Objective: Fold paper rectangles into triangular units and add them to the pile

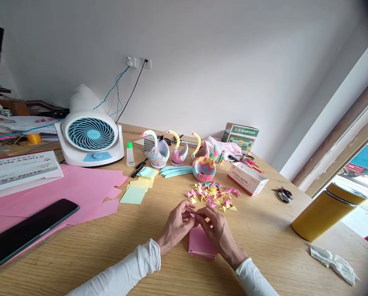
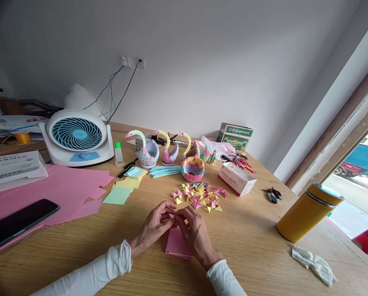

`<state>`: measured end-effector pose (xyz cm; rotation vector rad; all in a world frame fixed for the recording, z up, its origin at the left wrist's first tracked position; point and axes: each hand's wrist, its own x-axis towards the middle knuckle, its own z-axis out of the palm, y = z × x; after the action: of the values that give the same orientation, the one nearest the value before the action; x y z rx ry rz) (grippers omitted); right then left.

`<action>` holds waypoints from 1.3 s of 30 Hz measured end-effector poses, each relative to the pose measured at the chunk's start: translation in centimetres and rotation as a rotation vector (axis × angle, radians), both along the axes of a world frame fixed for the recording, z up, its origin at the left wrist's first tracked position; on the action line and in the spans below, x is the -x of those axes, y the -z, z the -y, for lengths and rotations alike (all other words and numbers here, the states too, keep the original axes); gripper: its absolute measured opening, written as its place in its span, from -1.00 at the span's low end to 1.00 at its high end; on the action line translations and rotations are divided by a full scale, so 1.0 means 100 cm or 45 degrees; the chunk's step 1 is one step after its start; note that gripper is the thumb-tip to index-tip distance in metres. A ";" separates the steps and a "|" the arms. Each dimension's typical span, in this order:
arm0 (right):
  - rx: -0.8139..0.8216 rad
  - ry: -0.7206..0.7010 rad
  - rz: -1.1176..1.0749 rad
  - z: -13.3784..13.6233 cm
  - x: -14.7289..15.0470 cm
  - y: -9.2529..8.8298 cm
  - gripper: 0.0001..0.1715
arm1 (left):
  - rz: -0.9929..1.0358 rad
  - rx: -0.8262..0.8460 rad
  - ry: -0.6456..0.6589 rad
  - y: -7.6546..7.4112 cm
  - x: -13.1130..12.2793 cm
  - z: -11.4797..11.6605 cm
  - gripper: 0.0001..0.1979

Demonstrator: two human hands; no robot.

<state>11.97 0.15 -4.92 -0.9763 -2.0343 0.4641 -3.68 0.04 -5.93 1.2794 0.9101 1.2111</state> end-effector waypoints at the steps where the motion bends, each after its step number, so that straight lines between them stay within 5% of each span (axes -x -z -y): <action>1: -0.010 0.002 0.011 -0.001 0.000 0.002 -0.85 | -0.015 -0.008 -0.003 0.000 0.000 0.000 -0.72; 9: -0.173 0.127 0.263 -0.003 -0.002 0.009 -0.80 | -0.052 -0.037 0.030 -0.004 0.002 0.003 -0.79; 17: -0.144 0.097 0.274 -0.002 -0.006 0.008 -0.77 | -0.351 -0.219 -0.060 -0.001 0.009 -0.004 -0.83; 28: 0.388 0.038 -0.454 -0.004 -0.002 0.010 -0.74 | 0.356 0.282 0.113 -0.015 0.010 0.000 -0.75; 32: 0.477 -0.013 -0.507 -0.008 -0.007 0.009 -0.70 | 0.447 0.413 0.287 -0.016 0.012 0.001 -0.79; 39: 0.422 0.050 -0.426 -0.005 -0.008 0.008 -0.64 | 0.409 0.532 0.341 -0.010 0.016 -0.002 -0.73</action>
<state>12.79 0.68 -5.74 -1.0504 -1.6647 0.9015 -5.25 0.27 -4.92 0.8128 0.6843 0.9199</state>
